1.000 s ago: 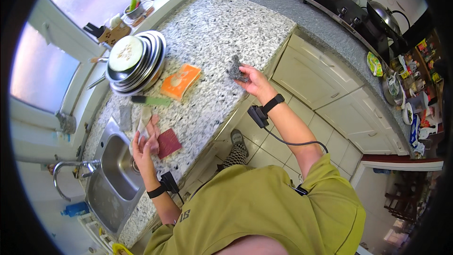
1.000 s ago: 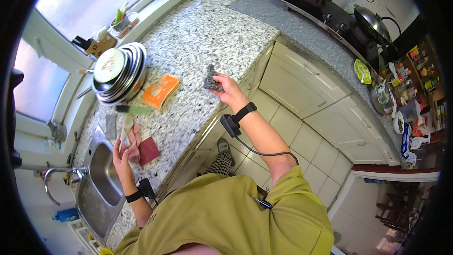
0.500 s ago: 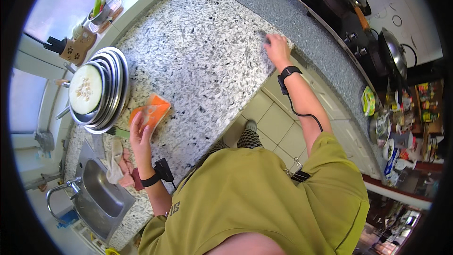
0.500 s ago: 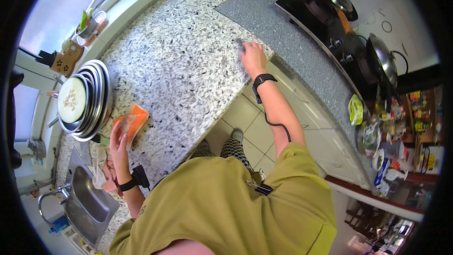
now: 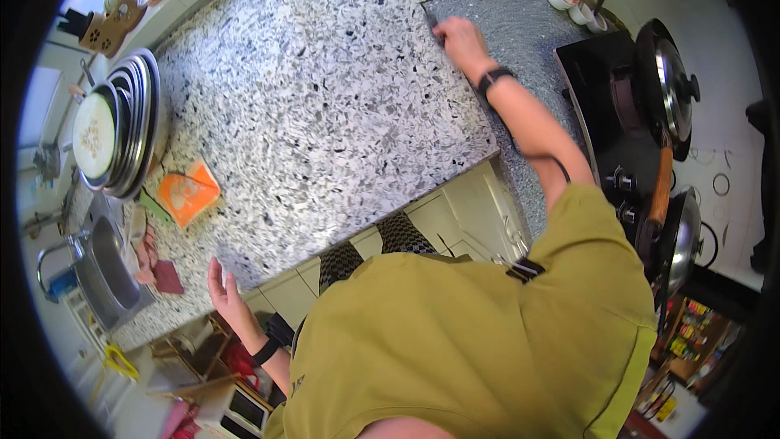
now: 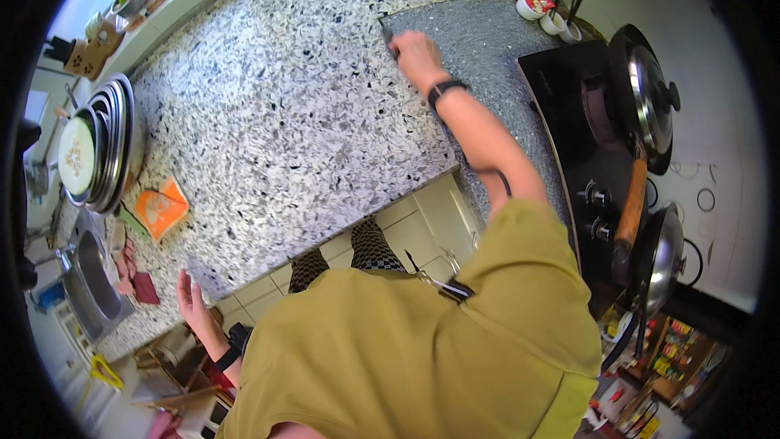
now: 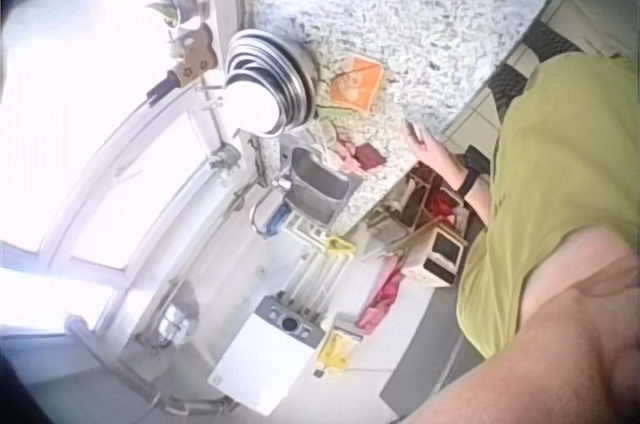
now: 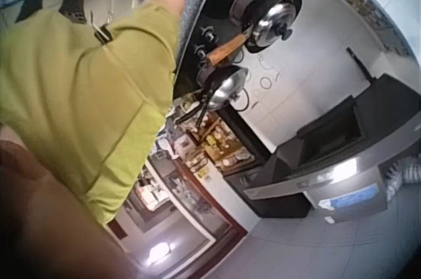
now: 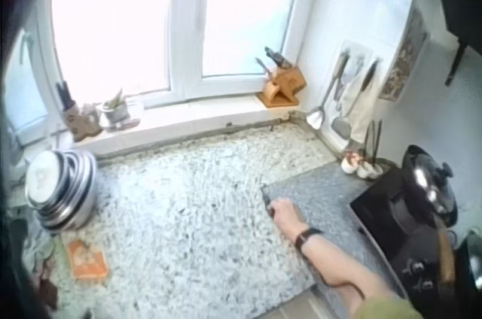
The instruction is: The person scrubs and rinses a cloth in the sink, then wipes the granite countertop and sink area with the cloth and a sponge. They repeatedly rinse the cloth and continue wiping different sections of the counter and sink before drying their hands with a paper towel.
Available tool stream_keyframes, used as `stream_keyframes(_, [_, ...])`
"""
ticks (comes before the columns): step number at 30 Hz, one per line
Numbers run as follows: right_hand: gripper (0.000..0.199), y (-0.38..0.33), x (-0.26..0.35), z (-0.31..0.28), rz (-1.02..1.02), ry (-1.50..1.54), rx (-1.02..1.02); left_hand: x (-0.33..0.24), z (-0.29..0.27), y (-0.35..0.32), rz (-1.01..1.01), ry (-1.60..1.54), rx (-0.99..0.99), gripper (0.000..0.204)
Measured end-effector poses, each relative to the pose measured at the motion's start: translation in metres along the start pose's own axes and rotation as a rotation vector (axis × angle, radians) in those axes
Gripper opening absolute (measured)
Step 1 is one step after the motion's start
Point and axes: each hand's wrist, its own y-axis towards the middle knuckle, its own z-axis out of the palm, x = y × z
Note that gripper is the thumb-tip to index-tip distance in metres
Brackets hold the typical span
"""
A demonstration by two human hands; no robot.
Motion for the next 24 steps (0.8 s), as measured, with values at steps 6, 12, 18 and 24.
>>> stream_keyframes(6, [0.01,-0.037,0.001,-0.013,-0.048,0.092,0.04,0.037,-0.014,-0.018,0.1,0.356,-0.126,0.047])
stream_keyframes(12, [0.008,-0.18,0.027,-0.054,0.072,0.193,0.031,0.071,-0.008,-0.007,-0.089,0.784,-0.07,0.086])
stream_keyframes(18, [0.006,-0.042,0.008,-0.002,0.015,0.095,0.037,0.075,-0.003,-0.009,-0.049,0.763,-0.055,0.1])
stream_keyframes(24, [0.027,-0.185,0.033,-0.034,0.137,0.178,0.061,0.08,0.0,-0.007,-0.022,0.788,-0.083,0.101])
